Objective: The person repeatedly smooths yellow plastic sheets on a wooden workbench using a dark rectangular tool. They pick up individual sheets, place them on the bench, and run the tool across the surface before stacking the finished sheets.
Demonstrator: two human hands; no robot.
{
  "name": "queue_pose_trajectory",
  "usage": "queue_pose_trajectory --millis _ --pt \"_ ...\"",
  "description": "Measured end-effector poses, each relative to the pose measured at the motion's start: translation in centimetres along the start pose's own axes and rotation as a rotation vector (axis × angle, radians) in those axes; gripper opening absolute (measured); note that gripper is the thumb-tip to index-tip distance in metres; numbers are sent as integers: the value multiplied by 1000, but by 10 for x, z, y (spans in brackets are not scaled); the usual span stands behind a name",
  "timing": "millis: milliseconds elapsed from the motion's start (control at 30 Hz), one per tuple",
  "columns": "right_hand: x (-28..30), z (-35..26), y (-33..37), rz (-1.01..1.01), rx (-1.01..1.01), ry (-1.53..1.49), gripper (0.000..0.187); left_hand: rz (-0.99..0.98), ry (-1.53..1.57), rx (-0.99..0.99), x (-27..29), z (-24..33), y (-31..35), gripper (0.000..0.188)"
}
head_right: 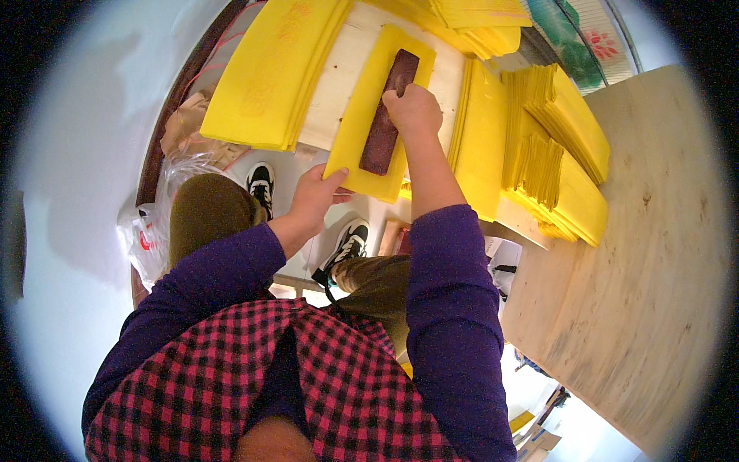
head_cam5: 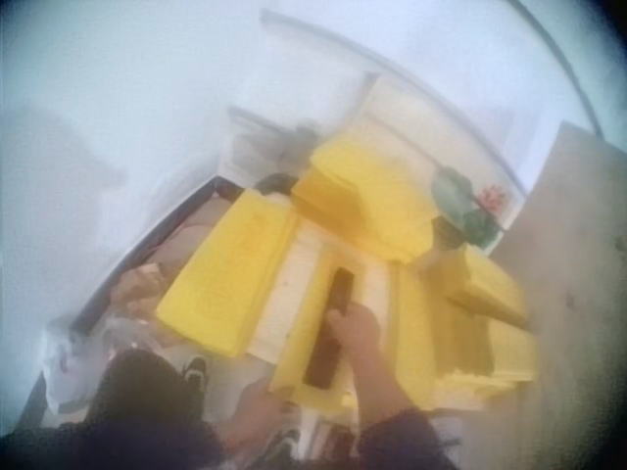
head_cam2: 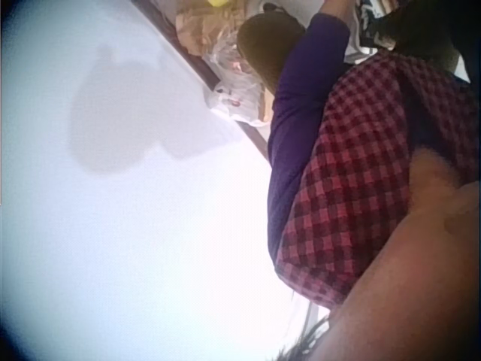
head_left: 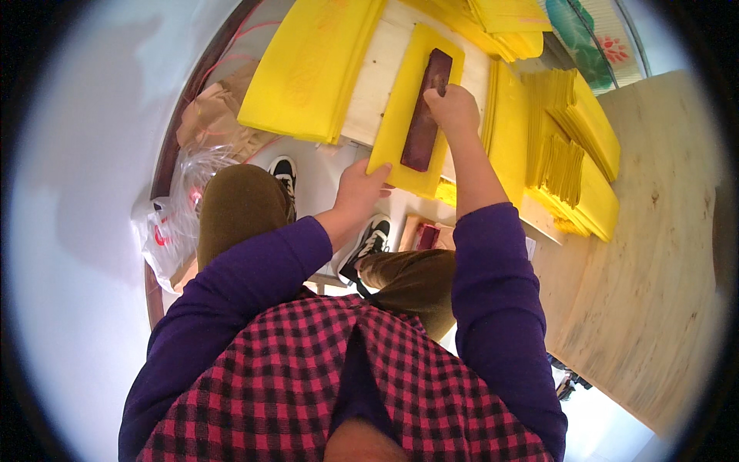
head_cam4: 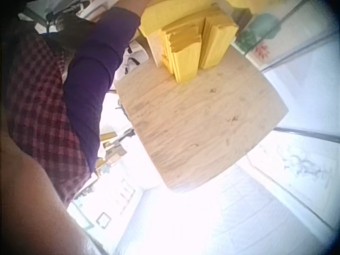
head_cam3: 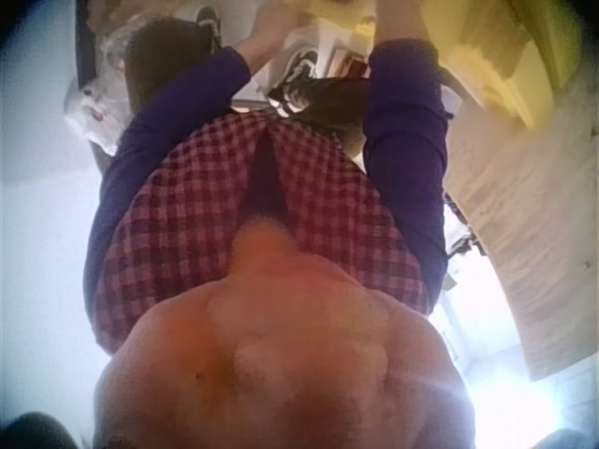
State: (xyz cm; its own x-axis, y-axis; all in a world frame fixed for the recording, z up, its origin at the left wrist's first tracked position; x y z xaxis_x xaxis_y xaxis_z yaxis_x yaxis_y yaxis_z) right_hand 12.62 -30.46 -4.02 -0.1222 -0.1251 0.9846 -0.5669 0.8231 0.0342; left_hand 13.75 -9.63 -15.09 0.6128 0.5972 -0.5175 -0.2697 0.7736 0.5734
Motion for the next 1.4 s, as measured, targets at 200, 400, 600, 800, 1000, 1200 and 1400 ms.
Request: queue_pose_trajectory --millis 200,400,600,800,1000,1200,1400 --pt "2 4 2 78 16 -41 40 -29 -1 -19 -1 4 -3 21" --pt "42 35 30 225 9 -493 34 -25 -15 -28 2 4 -2 21" --pt "71 77 108 465 -71 -860 23 -80 -57 -53 -7 23 7 23" --pt "49 86 167 549 -70 -1179 20 -71 -198 -50 -19 51 0 24" --pt "28 98 176 544 24 -1339 18 -146 -413 -44 -43 82 -51 25" --pt "14 115 173 518 -5 -1334 18 -295 -1051 -567 -72 119 -117 25" --pt "19 119 178 524 30 -1258 18 -53 -584 -151 -54 151 -87 27"
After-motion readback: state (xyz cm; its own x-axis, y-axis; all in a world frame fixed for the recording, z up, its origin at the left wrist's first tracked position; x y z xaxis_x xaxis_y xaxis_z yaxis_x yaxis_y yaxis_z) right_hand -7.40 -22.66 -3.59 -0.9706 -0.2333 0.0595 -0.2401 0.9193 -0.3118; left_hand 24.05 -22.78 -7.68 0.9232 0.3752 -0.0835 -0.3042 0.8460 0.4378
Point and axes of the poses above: each hand's wrist, its own y-axis away from the middle knuckle, its own x-axis out of the back of the hand, z = x × y, the point moved 8 cm from there along -y, towards the middle knuckle, and after that the axes turned 8 degrees about x, right-handed, at the moved point
